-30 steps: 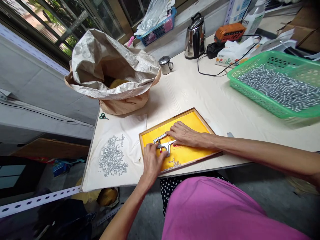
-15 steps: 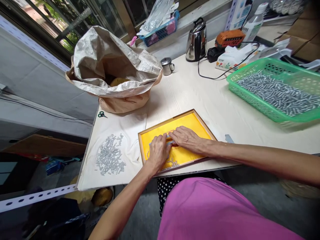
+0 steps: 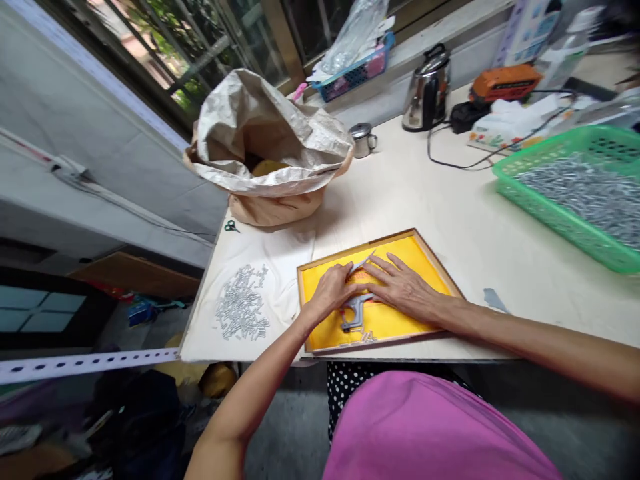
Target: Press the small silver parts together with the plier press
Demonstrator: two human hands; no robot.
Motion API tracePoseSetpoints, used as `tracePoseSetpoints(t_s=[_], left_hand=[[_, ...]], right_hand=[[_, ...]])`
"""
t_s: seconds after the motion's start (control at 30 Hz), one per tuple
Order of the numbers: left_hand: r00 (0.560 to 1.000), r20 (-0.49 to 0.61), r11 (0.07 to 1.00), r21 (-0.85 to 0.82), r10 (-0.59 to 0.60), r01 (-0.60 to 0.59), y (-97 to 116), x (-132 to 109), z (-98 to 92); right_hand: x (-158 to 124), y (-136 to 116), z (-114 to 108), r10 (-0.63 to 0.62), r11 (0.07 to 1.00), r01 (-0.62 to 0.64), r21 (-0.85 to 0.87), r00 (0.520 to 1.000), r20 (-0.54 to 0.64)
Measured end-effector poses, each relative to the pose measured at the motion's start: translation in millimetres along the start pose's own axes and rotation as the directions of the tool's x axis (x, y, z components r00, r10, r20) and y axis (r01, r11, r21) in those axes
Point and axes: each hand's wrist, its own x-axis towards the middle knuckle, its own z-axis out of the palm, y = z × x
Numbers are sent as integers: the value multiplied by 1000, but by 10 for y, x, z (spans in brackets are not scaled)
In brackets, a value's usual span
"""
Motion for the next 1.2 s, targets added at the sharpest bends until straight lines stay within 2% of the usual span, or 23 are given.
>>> tracePoseSetpoints(t_s=[0.1, 0.23, 0.33, 0.4, 0.43, 0.53, 0.57, 0.6, 0.63, 0.7, 0.8, 1.07, 1.13, 1.2], left_hand=[[989, -122, 982, -177, -83, 60, -32, 36, -5], [971, -201, 953, -296, -133, 70, -117, 27, -52], [933, -289, 953, -272, -212, 133, -378, -80, -202], [864, -362, 935, -187, -349, 300, -674, -209, -343], [808, -395, 898, -137, -437, 419, -845, -286, -412], [640, -427, 716, -23, -638, 698, -1341, -528, -549], [602, -411, 660, 1, -684, 751, -1476, -598, -562], [586, -391, 629, 25, -710, 777, -1587, -656, -559], [586, -366, 614, 48, -723, 788, -1675, -700, -543], [619, -329, 628, 93, -713, 773, -1784, -748, -488], [668, -331, 670, 127, -666, 731, -1839, -748, -412], [697, -293, 667, 211, -654, 715, -1845, -760, -408], [708, -305, 665, 248, -637, 705, -1809, -792, -431], [727, -347, 700, 224, -593, 678, -1707, -814, -464]], right_hand=[[5, -107, -30, -105, 993, 103, -63, 994, -39], [59, -220, -142, -72, 993, 59, -106, 990, -119], [7, -195, -122, -18, 999, 13, -52, 995, -102], [-77, -150, -37, 27, 1000, -26, 13, 998, -49], [-122, -129, 14, 46, 998, -45, 46, 999, -13], [-212, -97, 137, 78, 990, -86, 110, 994, 72], [-221, -96, 159, 84, 988, -93, 119, 993, 84], [-222, -98, 172, 89, 987, -99, 127, 992, 88], [-217, -101, 177, 91, 986, -103, 133, 992, 90], [-203, -107, 179, 96, 984, -109, 144, 991, 93], [-198, -109, 190, 116, 978, -132, 160, 988, 106], [-178, -120, 202, 159, 969, -186, 161, 974, 164], [-155, -123, 188, 157, 973, -180, 144, 975, 158], [-137, -123, 184, 164, 973, -186, 134, 974, 159]])
